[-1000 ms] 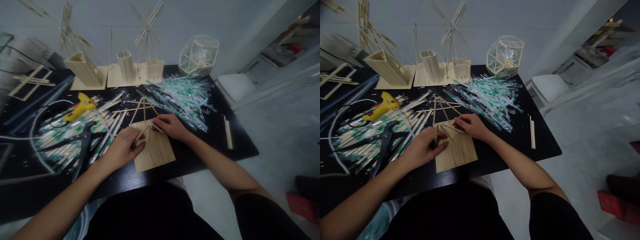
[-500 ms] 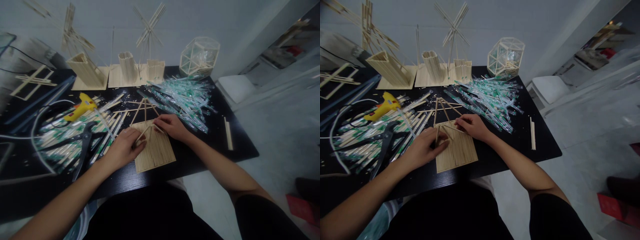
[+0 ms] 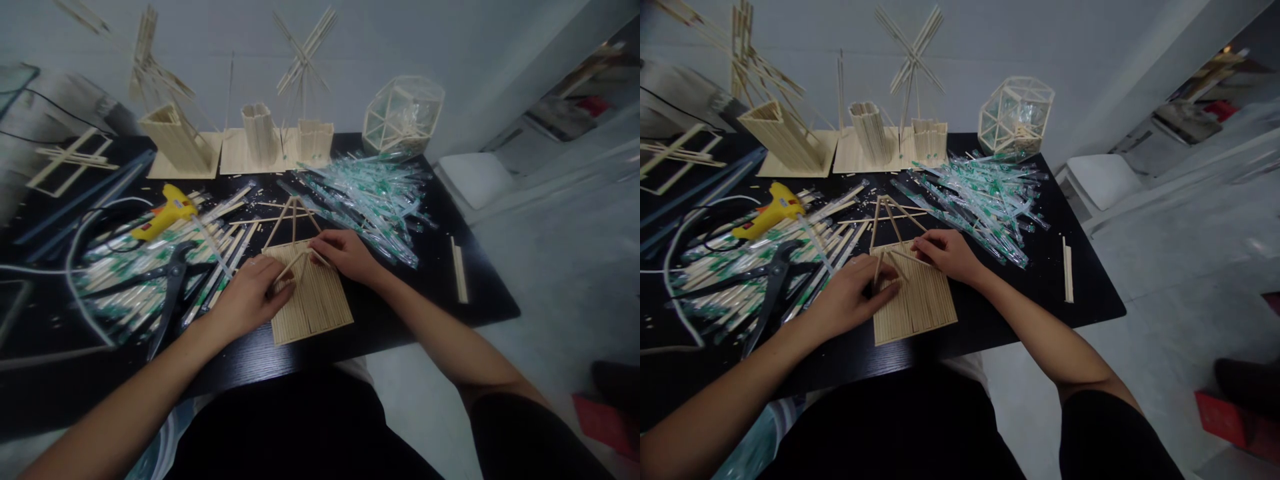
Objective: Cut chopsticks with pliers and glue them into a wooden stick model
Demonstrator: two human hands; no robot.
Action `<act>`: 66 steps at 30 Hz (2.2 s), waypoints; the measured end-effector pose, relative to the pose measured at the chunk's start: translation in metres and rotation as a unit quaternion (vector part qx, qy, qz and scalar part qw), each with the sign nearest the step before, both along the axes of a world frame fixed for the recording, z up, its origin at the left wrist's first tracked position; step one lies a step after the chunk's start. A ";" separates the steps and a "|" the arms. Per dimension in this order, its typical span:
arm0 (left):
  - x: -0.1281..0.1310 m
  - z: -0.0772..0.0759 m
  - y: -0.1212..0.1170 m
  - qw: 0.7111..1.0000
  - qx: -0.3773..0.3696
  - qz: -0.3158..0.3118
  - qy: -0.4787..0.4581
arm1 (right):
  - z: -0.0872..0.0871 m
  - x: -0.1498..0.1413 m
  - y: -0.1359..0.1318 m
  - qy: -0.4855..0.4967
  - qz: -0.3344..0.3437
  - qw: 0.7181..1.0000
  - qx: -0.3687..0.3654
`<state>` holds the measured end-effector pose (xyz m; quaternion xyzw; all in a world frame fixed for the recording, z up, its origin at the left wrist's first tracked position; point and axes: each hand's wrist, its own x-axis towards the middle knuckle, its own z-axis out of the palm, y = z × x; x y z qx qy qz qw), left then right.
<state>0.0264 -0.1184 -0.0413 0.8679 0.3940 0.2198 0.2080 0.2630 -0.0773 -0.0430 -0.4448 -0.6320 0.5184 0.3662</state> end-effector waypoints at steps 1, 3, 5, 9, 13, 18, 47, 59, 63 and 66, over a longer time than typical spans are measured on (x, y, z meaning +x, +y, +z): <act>0.000 0.000 0.000 1.000 0.002 0.000 0.000 | 0.000 0.000 0.000 -0.003 0.000 1.000 0.001; 0.000 0.000 0.000 1.000 0.007 0.000 0.001 | 0.002 0.000 0.000 -0.007 0.000 1.000 0.002; 0.000 0.000 0.000 1.000 0.010 -0.002 0.002 | 0.002 0.000 -0.001 -0.012 0.000 1.000 0.005; 0.000 0.002 0.000 1.000 0.013 -0.005 0.005 | 0.003 0.000 -0.001 -0.013 0.002 1.000 0.000; 0.000 0.004 0.000 1.000 0.007 -0.006 -0.002 | 0.003 0.000 -0.001 -0.014 0.000 1.000 -0.002; 0.002 0.009 -0.001 1.000 -0.019 0.002 -0.023 | 0.005 0.000 -0.002 -0.018 -0.002 1.000 -0.006; -0.002 0.009 0.001 0.994 -0.066 0.039 -0.077 | 0.043 0.004 -0.069 -0.186 -0.246 0.870 0.384; -0.001 0.009 0.000 0.995 -0.056 0.044 -0.074 | 0.015 -0.031 -0.094 -0.208 -0.164 0.900 0.346; -0.001 0.011 0.000 0.997 -0.044 0.035 -0.061 | 0.011 -0.034 -0.093 -0.224 -0.172 0.904 0.322; -0.001 0.010 0.000 0.997 -0.037 0.035 -0.060 | 0.012 -0.036 -0.093 -0.225 -0.175 0.906 0.314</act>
